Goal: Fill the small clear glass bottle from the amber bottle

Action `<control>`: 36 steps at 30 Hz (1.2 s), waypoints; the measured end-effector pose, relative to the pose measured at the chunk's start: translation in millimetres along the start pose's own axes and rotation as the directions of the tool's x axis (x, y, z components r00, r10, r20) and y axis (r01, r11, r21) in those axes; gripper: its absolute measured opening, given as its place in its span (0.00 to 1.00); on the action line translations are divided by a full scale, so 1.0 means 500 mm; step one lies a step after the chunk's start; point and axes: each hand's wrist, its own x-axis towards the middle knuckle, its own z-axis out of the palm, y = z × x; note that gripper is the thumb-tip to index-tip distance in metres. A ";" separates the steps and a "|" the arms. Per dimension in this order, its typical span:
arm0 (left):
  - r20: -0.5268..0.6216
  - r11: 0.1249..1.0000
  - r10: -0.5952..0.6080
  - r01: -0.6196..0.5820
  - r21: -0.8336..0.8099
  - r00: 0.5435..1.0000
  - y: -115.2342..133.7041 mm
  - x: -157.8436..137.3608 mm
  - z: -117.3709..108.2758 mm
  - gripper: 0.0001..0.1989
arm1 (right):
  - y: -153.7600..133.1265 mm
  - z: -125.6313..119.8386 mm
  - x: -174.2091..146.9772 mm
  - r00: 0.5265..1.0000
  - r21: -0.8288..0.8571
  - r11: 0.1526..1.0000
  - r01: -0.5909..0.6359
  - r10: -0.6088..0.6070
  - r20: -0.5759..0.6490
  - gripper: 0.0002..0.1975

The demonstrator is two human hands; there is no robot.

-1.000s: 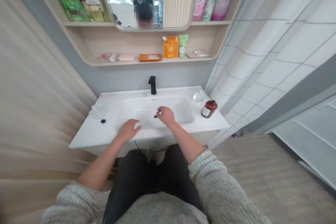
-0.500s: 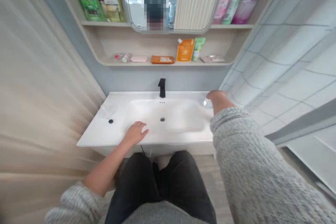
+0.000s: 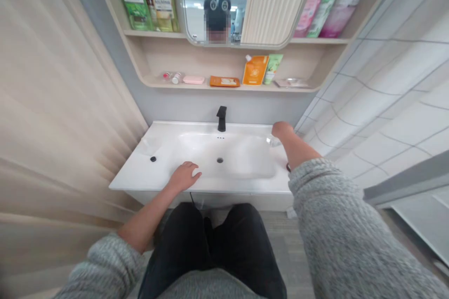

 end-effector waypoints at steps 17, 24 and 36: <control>-0.154 0.843 0.060 -0.133 -0.521 0.986 0.125 -0.049 -0.001 0.53 | -0.277 -0.051 -0.456 0.776 0.435 0.644 0.629 -0.555 -0.301 0.11; -0.181 0.820 -0.189 0.053 -0.570 0.965 0.248 -0.087 -0.016 0.43 | -0.306 -0.040 -0.548 0.839 0.555 0.634 0.539 -0.467 -0.281 0.09; -0.305 0.590 -0.259 -0.100 -0.801 0.916 0.305 -0.161 -0.006 0.32 | -0.283 0.146 -0.640 0.858 0.931 -0.034 0.364 -0.377 -0.349 0.46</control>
